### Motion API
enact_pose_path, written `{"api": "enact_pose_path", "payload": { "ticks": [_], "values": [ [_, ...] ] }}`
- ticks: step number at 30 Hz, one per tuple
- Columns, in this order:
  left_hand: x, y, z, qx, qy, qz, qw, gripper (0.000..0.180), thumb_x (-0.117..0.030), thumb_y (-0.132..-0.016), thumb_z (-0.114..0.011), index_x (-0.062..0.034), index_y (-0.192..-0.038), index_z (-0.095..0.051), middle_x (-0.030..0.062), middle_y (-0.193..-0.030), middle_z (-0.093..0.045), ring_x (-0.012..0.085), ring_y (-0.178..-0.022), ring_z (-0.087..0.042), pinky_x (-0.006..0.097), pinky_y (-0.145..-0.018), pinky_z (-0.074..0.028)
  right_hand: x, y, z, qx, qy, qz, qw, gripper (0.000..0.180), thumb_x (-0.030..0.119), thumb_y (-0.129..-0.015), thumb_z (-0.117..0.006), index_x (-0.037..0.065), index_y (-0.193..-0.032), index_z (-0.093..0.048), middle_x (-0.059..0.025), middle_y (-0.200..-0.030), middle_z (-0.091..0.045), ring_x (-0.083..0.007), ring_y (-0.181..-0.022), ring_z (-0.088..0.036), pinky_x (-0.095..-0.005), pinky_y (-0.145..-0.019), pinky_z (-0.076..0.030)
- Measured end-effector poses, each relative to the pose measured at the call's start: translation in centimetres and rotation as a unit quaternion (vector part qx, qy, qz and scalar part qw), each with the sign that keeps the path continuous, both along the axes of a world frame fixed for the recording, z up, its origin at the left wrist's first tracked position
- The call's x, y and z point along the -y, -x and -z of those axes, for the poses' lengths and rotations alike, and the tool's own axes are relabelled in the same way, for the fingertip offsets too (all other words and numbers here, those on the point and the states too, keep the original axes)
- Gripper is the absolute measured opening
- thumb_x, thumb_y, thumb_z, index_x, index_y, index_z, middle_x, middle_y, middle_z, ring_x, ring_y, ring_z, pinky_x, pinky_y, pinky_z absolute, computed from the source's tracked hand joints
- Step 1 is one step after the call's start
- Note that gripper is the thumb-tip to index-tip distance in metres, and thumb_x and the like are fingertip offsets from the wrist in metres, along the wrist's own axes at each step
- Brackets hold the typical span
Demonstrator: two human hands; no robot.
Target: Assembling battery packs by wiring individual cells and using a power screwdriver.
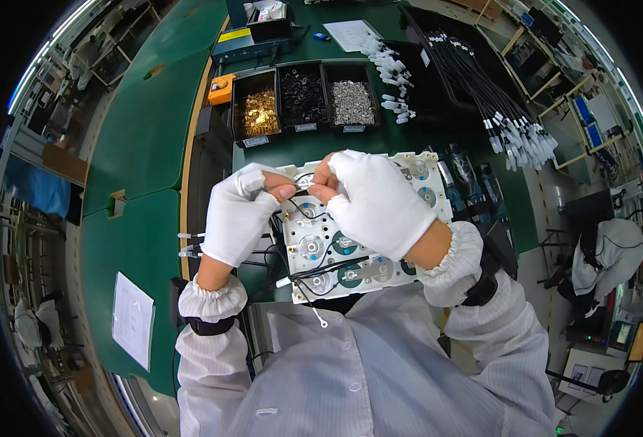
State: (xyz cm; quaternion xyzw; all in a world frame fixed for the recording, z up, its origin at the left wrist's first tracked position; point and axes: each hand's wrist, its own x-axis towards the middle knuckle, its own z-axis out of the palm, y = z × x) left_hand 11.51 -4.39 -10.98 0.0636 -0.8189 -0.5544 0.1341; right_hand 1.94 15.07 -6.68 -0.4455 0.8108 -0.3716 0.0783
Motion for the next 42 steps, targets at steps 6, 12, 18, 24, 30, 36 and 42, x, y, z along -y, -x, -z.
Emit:
{"api": "enact_pose_path", "payload": {
  "ticks": [6,12,18,24,30,36,42],
  "values": [
    [-0.3,-0.2,0.7,-0.001,-0.105,-0.059,0.993,0.013,-0.013,-0.099,-0.065,-0.0007,-0.097,-0.068,0.0019,-0.092,-0.068,0.0088,-0.084,-0.059,0.024,-0.078,-0.048,-0.7,-0.2,-0.4,0.021,-0.054,-0.022,0.998,0.012,0.012,-0.088,-0.061,0.000,-0.087,-0.064,-0.0192,-0.083,-0.067,-0.0388,-0.084,-0.066,-0.0464,-0.079,-0.052],
    [-0.5,0.2,-0.1,0.042,-0.076,-0.053,0.995,0.011,-0.010,-0.098,-0.065,-0.0002,-0.103,-0.069,0.0035,-0.094,-0.072,0.0068,-0.084,-0.061,0.024,-0.077,-0.049,-1.2,-0.3,0.5,-0.037,-0.038,-0.050,0.997,0.009,0.008,-0.086,-0.062,0.000,-0.087,-0.067,-0.0176,-0.077,-0.067,-0.0345,-0.073,-0.065,-0.0424,-0.069,-0.051],
    [-0.1,0.5,-1.9,0.097,0.028,0.055,0.993,0.024,-0.008,-0.093,-0.072,-0.0005,-0.116,-0.070,0.0027,-0.088,-0.073,0.0070,-0.077,-0.060,0.025,-0.069,-0.050,-1.4,-0.9,0.4,-0.124,-0.025,-0.037,0.991,0.014,0.012,-0.084,-0.062,0.003,-0.091,-0.071,-0.0190,-0.086,-0.069,-0.0372,-0.082,-0.067,-0.0451,-0.078,-0.054],
    [-1.0,2.5,-6.0,0.160,0.167,0.065,0.971,0.025,-0.007,-0.081,-0.076,-0.0019,-0.106,-0.075,0.0079,-0.078,-0.073,0.0130,-0.065,-0.064,0.028,-0.068,-0.052,-0.7,-1.0,1.1,-0.120,-0.099,-0.103,0.982,0.016,0.010,-0.083,-0.062,0.004,-0.092,-0.074,-0.0171,-0.086,-0.069,-0.0338,-0.084,-0.070,-0.0443,-0.077,-0.057],
    [-0.7,5.4,-7.8,0.272,0.367,0.146,0.877,0.030,-0.023,-0.077,-0.071,-0.0015,-0.098,-0.076,0.0182,-0.082,-0.073,0.0326,-0.080,-0.072,0.037,-0.080,-0.057,0.3,-1.3,1.3,-0.133,-0.123,-0.055,0.982,0.015,0.007,-0.084,-0.061,0.005,-0.093,-0.073,-0.0160,-0.089,-0.070,-0.0348,-0.088,-0.070,-0.0436,-0.082,-0.057],
    [0.6,4.3,-7.7,0.246,0.210,0.191,0.927,0.021,-0.010,-0.082,-0.066,0.0043,-0.096,-0.072,0.0140,-0.081,-0.072,0.0183,-0.074,-0.068,0.032,-0.073,-0.055,-0.2,-2.7,0.3,0.102,-0.046,-0.044,0.993,0.018,0.017,-0.081,-0.065,0.001,-0.089,-0.063,-0.0223,-0.094,-0.064,-0.0425,-0.090,-0.063,-0.0493,-0.079,-0.051],
    [0.3,2.7,-5.5,0.304,-0.069,0.071,0.947,0.011,-0.006,-0.090,-0.067,0.0029,-0.084,-0.066,0.0058,-0.081,-0.070,0.0120,-0.081,-0.065,0.028,-0.076,-0.053,0.0,-3.7,-0.4,-0.076,-0.101,-0.023,0.992,0.015,0.017,-0.087,-0.065,0.002,-0.087,-0.065,-0.0162,-0.089,-0.064,-0.0335,-0.084,-0.068,-0.0458,-0.075,-0.054]
  ]
}}
